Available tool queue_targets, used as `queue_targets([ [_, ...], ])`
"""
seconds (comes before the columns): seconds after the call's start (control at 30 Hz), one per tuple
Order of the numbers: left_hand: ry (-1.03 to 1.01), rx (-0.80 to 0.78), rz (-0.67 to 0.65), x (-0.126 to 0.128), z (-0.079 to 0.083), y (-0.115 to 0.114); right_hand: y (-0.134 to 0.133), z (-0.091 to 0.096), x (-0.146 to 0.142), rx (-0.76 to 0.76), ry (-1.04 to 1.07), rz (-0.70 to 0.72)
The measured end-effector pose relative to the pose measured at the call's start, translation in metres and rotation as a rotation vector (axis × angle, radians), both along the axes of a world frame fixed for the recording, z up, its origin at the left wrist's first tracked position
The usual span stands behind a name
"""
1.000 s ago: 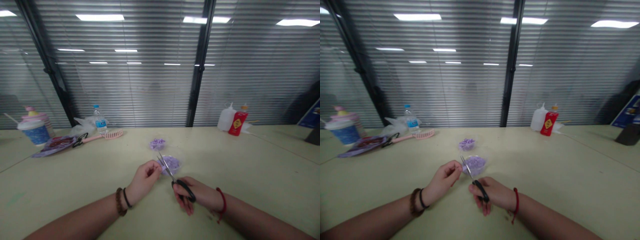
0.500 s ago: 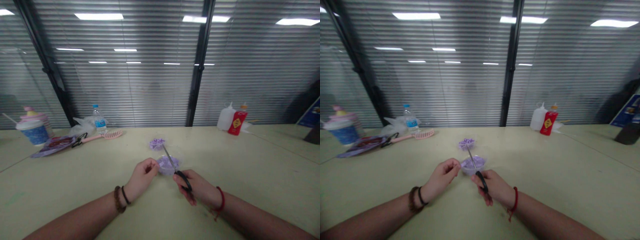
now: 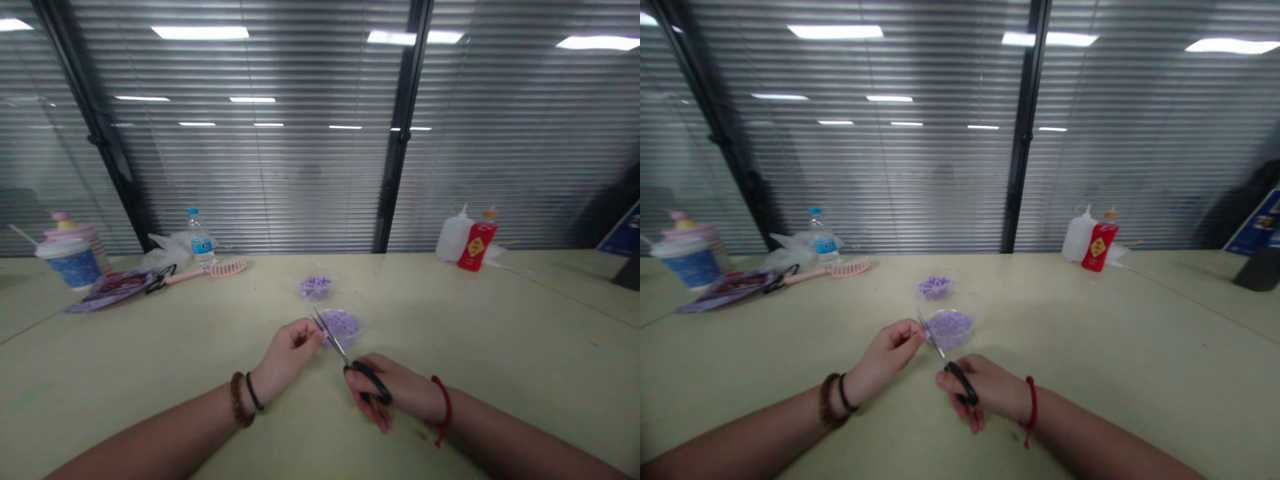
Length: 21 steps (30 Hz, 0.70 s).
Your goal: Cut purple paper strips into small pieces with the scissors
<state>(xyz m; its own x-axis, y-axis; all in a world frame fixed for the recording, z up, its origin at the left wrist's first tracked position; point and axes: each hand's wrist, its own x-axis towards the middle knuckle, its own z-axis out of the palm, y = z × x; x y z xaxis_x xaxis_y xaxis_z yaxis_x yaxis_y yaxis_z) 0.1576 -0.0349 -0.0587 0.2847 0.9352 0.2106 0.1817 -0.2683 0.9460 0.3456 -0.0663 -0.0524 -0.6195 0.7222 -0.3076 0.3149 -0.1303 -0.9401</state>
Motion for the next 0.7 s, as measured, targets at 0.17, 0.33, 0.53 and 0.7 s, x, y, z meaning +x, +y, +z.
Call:
queue_targets([
  [0.17, 0.016, 0.011, -0.015, -0.0008, -0.0023, 0.0018, 0.0010, -0.0014, -0.0002, -0.006, 0.008, -0.009],
  [0.33, 0.031, 0.006, -0.012, -0.0009, -0.0029, 0.0012, 0.0007, -0.0020, 0.0000, -0.002, 0.015, -0.014],
  [0.53, 0.022, -0.011, -0.001, -0.0007, 0.0009, -0.0001, 0.0022, -0.0033, -0.0005, -0.025, 0.011, -0.055],
  [0.7, 0.065, -0.048, 0.040, -0.0038, 0.0066, 0.0014, 0.0082, -0.0060, 0.0028, -0.082, 0.142, -0.167],
])
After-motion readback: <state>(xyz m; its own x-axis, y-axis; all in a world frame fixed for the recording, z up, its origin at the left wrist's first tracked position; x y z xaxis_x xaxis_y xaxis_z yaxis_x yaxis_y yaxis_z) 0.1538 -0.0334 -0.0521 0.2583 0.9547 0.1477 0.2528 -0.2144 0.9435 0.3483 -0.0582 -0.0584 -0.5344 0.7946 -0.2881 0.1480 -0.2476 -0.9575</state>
